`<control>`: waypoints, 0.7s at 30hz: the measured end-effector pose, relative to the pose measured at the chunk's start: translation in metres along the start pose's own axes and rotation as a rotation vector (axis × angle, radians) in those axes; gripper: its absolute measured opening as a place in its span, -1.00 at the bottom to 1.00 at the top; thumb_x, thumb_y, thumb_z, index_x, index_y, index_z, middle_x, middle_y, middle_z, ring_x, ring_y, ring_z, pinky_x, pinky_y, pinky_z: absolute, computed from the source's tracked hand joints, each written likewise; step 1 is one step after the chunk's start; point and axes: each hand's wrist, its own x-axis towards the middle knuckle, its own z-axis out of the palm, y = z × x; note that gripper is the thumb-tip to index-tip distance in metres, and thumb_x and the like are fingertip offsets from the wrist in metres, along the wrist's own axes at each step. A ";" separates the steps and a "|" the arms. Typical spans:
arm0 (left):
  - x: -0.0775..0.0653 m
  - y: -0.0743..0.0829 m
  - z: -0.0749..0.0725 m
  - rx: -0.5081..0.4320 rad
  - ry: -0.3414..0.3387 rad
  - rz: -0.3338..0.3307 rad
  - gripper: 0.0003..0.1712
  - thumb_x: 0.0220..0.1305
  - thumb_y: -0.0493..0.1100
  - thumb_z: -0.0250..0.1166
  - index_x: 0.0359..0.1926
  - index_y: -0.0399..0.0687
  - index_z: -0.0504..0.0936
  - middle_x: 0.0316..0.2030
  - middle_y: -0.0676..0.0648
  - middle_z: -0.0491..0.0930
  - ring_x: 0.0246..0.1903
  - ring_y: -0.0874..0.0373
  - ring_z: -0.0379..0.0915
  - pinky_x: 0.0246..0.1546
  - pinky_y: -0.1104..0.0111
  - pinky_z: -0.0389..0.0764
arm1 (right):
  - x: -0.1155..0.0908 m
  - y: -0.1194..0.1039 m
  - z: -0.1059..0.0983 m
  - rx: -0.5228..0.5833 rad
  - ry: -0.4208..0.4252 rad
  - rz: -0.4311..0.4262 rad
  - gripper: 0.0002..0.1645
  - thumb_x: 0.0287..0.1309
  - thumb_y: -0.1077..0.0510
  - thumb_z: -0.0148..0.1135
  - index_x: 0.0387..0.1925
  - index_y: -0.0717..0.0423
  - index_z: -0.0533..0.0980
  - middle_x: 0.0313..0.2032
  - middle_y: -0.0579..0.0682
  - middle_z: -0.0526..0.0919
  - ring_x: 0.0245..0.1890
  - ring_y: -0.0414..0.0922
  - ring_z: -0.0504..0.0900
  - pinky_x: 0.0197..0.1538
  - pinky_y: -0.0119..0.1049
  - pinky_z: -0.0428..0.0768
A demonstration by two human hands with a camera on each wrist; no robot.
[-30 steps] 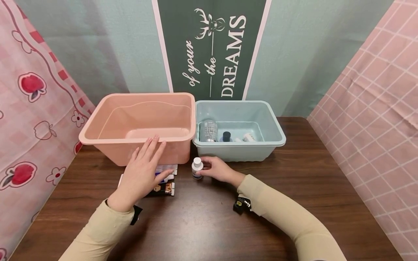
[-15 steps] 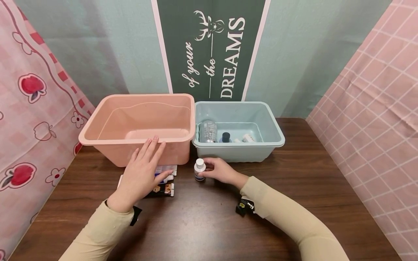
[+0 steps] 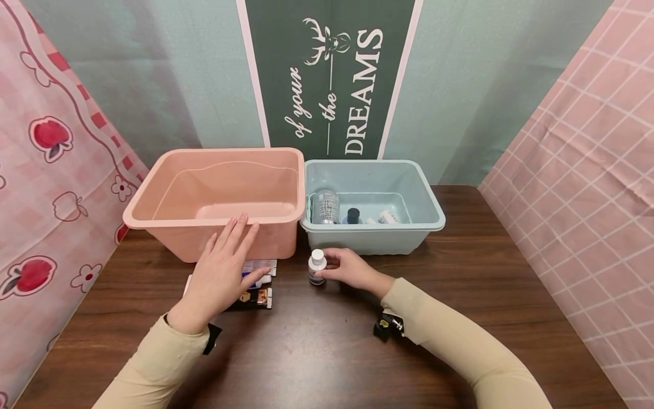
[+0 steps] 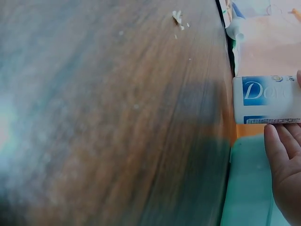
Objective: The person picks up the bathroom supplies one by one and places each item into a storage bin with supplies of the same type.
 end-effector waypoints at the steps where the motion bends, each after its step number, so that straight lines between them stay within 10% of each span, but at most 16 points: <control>1: 0.000 0.000 0.000 -0.002 0.001 0.001 -0.07 0.07 0.27 0.21 0.31 -0.24 0.27 0.34 -0.30 0.12 0.32 -0.18 0.01 0.19 -0.12 0.12 | -0.001 0.000 0.000 0.001 0.002 0.004 -0.52 0.00 0.25 0.38 -0.02 0.35 0.50 -0.14 0.13 0.63 -0.08 -0.09 0.60 -0.02 -0.38 0.51; 21: 0.000 0.000 -0.001 -0.004 -0.003 0.000 -0.07 0.05 0.23 0.26 0.32 -0.22 0.26 0.34 -0.29 0.12 0.33 -0.17 0.00 0.18 -0.12 0.13 | -0.011 0.001 -0.010 0.011 0.018 -0.001 -0.52 0.00 0.25 0.37 -0.02 0.37 0.49 -0.15 0.13 0.63 -0.09 -0.10 0.60 -0.01 -0.35 0.52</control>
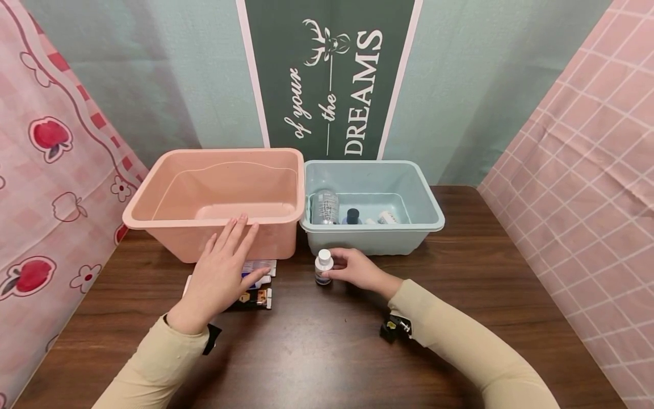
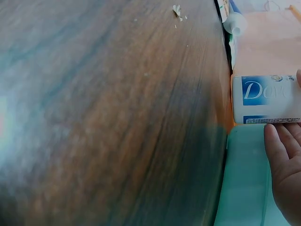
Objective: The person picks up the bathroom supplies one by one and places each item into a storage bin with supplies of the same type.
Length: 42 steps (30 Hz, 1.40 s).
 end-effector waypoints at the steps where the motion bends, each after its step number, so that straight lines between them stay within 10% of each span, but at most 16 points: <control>1: 0.000 0.000 0.000 -0.001 -0.002 -0.002 -0.07 0.05 0.22 0.26 0.32 -0.22 0.26 0.34 -0.29 0.12 0.33 -0.16 -0.01 0.18 -0.12 0.13 | -0.001 0.000 -0.001 0.007 -0.002 -0.002 -0.52 0.00 0.25 0.37 -0.02 0.37 0.49 -0.15 0.13 0.63 -0.09 -0.10 0.60 -0.02 -0.35 0.52; 42: 0.000 0.002 -0.002 0.007 -0.009 -0.013 -0.05 0.03 0.22 0.29 0.33 -0.21 0.25 0.34 -0.28 0.13 0.32 -0.17 0.02 0.15 -0.14 0.17 | -0.029 -0.017 -0.026 -0.056 0.049 0.055 -0.52 0.03 0.35 0.31 0.01 0.48 0.44 -0.10 0.26 0.60 -0.01 0.10 0.56 0.04 -0.15 0.50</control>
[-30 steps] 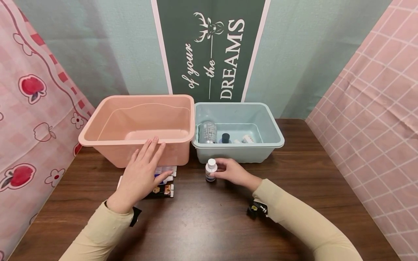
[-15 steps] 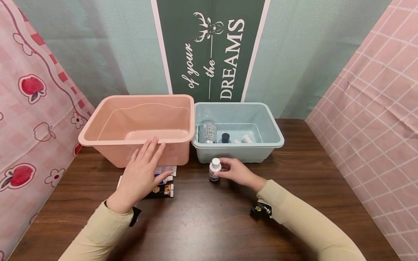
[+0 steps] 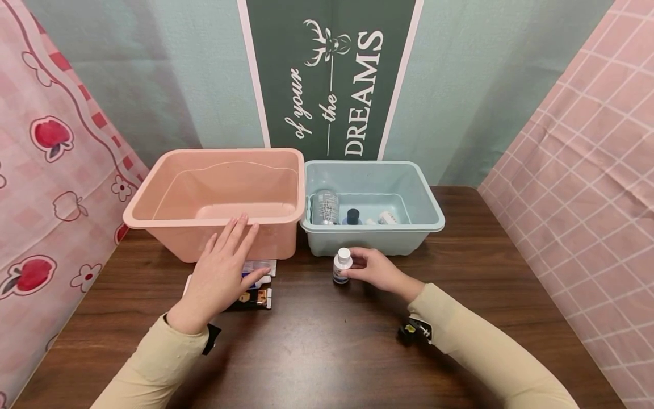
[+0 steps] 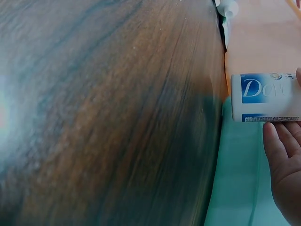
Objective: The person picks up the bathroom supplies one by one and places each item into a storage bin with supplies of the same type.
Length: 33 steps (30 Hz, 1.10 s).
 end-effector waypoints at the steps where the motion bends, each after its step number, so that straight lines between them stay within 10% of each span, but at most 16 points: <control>1: 0.000 0.000 0.000 0.000 0.000 0.000 -0.05 0.03 0.22 0.29 0.33 -0.22 0.25 0.34 -0.29 0.13 0.32 -0.17 0.02 0.16 -0.14 0.17 | -0.002 -0.004 -0.001 -0.004 0.000 0.004 -0.52 0.03 0.35 0.31 0.01 0.49 0.44 -0.11 0.27 0.60 -0.02 0.10 0.56 0.04 -0.15 0.50; 33: 0.000 0.000 0.002 -0.008 -0.006 -0.003 -0.05 0.04 0.23 0.27 0.34 -0.21 0.24 0.34 -0.29 0.12 0.33 -0.17 -0.01 0.16 -0.16 0.15 | -0.012 0.016 -0.016 -0.013 0.064 0.013 -0.52 0.03 0.37 0.31 -0.01 0.53 0.43 -0.13 0.29 0.60 -0.06 0.13 0.58 -0.01 -0.14 0.53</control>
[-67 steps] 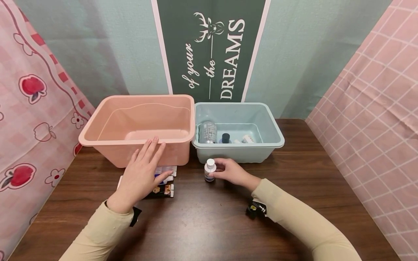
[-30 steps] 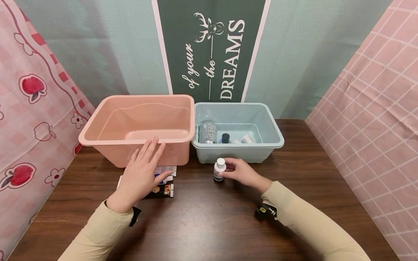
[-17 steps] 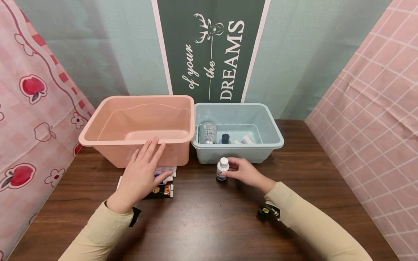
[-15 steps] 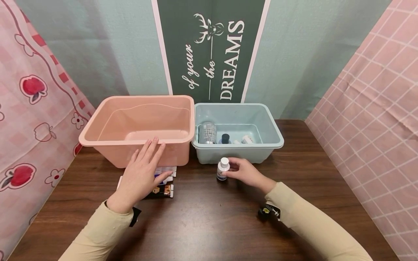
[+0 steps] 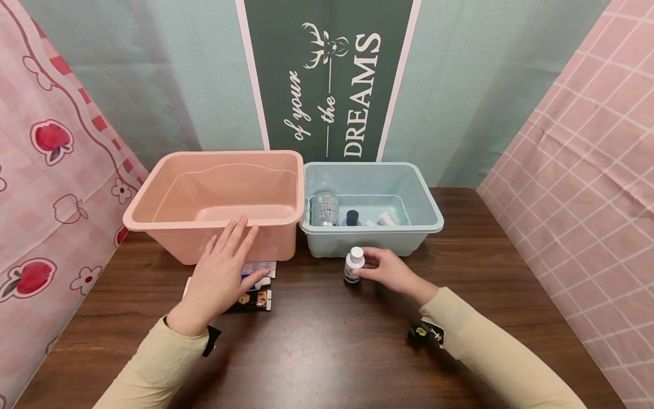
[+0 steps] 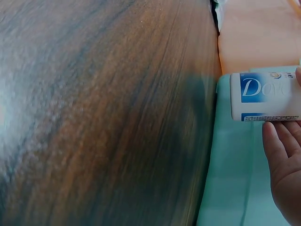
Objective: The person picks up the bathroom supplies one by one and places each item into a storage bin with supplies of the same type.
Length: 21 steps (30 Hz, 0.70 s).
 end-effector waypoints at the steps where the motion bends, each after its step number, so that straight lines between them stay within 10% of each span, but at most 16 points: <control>1: 0.000 0.000 0.000 0.000 -0.001 -0.001 -0.05 0.03 0.22 0.28 0.34 -0.21 0.24 0.34 -0.29 0.12 0.33 -0.17 -0.01 0.16 -0.16 0.15 | -0.001 0.000 -0.001 0.004 0.002 0.001 -0.52 0.03 0.35 0.31 0.00 0.51 0.43 -0.13 0.28 0.60 -0.06 0.11 0.58 -0.01 -0.17 0.53; 21: 0.000 0.000 0.000 0.001 0.010 0.004 -0.05 0.02 0.22 0.28 0.33 -0.21 0.25 0.34 -0.29 0.12 0.32 -0.18 0.02 0.15 -0.16 0.15 | -0.007 0.004 -0.011 0.080 0.032 0.012 -0.48 0.02 0.31 0.34 0.02 0.48 0.43 -0.09 0.28 0.59 -0.05 0.06 0.58 -0.03 -0.31 0.54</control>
